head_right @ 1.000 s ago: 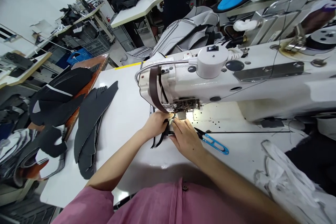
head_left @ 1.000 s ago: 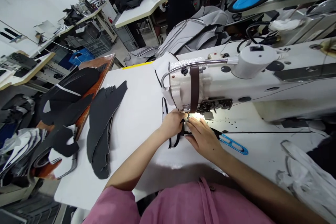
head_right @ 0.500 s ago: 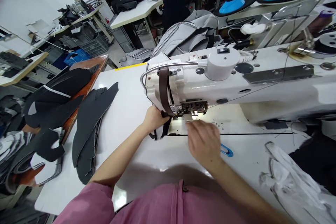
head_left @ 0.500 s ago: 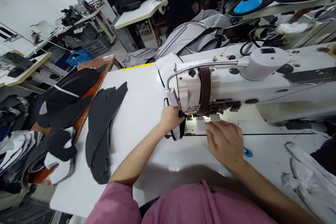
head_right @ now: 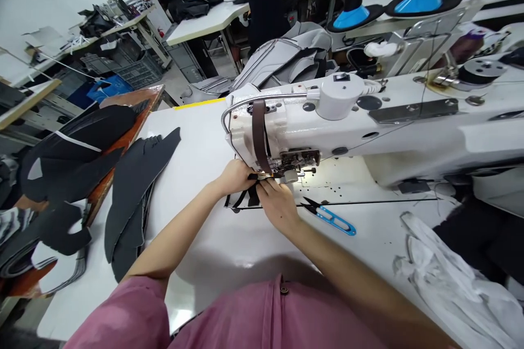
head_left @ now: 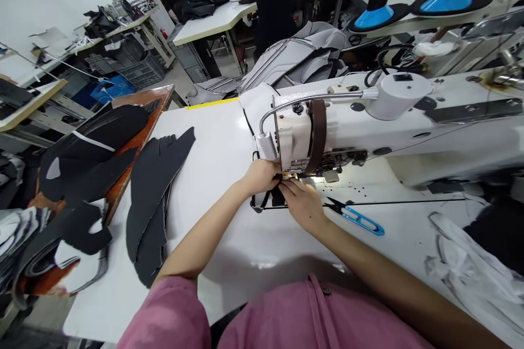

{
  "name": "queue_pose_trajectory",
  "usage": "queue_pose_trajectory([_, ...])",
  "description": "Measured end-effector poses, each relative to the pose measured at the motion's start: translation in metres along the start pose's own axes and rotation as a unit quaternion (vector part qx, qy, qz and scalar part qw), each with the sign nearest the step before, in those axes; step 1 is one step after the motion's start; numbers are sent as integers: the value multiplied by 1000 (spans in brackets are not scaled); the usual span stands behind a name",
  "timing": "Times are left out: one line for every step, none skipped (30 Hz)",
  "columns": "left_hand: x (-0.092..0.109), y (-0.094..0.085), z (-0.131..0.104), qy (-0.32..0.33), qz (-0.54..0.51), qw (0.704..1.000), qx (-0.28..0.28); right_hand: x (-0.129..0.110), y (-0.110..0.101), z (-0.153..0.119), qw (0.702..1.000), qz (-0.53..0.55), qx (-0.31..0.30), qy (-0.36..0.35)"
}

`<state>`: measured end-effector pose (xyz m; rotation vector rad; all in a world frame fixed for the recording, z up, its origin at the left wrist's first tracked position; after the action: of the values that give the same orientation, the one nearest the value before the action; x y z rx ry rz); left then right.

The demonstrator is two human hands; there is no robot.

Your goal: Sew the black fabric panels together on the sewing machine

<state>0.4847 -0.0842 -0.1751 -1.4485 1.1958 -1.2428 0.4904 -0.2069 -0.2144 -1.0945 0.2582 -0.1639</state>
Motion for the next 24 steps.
queue_pose_trajectory([0,-1,1,-8,10,1000,-10,-1,-1,-1,1000,3,-2,-15])
queue_pose_trajectory([2,-2,1,-12,20,1000,-19,-1,-2,-2,1000,7,-3,-29])
queue_pose_trajectory([6,-2,0,-12,29,999,-27,1,-4,-4,999,11,-5,-42])
queue_pose_trajectory([12,-1,-1,-9,38,999,-35,4,-7,-6,998,16,-6,-55])
queue_pose_trajectory([19,0,-3,-5,46,998,-43,8,-11,-9,997,22,-7,-68])
queue_pose_trajectory([28,3,-6,-5,54,997,-47,12,-15,-12,996,26,-9,-80])
queue_pose_trajectory([37,6,-8,-12,62,997,-48,17,-19,-15,995,30,-12,-91])
queue_pose_trajectory([45,9,-10,-25,68,996,-46,22,-23,-17,994,31,-18,-99])
queue_pose_trajectory([54,12,-12,-43,73,995,-43,26,-25,-20,994,32,-26,-106])
queue_pose_trajectory([61,15,-13,-63,75,994,-40,30,-27,-22,993,33,-36,-110])
queue_pose_trajectory([67,18,-14,-83,74,993,-37,33,-28,-23,992,35,-47,-113])
queue_pose_trajectory([73,20,-15,-101,68,992,-38,35,-29,-23,991,40,-57,-115])
queue_pose_trajectory([76,22,-16,-117,62,990,-42,37,-28,-23,990,47,-66,-117])
queue_pose_trajectory([79,22,-16,-132,56,989,-46,38,-28,-23,988,57,-75,-119])
queue_pose_trajectory([81,22,-17,-144,51,987,-51,38,-27,-22,987,66,-81,-122])
queue_pose_trajectory([82,21,-17,-152,47,986,-57,38,-26,-22,986,74,-86,-124])
queue_pose_trajectory([83,19,-17,-158,44,984,-63,38,-26,-21,985,81,-87,-126])
queue_pose_trajectory([83,18,-18,-162,42,984,-67,38,-26,-21,984,86,-86,-129])
queue_pose_trajectory([83,16,-18,-166,40,983,-69,38,-26,-21,984,89,-82,-131])
queue_pose_trajectory([83,14,-18,-171,37,982,-69,37,-27,-22,985,88,-78,-128])
queue_pose_trajectory([82,12,-18,-176,34,981,-68,37,-27,-23,986,84,-76,-122])
queue_pose_trajectory([81,11,-18,-179,31,981,-68,37,-27,-24,988,80,-74,-113])
queue_pose_trajectory([80,10,-18,-179,28,981,-68,36,-28,-26,989,74,-75,-104])
queue_pose_trajectory([80,10,-18,-174,27,982,-68,35,-27,-28,990,66,-76,-97])
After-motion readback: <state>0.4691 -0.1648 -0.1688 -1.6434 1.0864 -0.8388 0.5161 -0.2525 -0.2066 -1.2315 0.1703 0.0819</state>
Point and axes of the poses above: each hand's wrist, its own z-axis towards the middle knuckle, its own y-axis out of the palm, x = y × z, the point moved 5 cm from there along z, towards the middle knuckle, and after that the axes turned 3 degrees about -z, right-handed, at the moved point
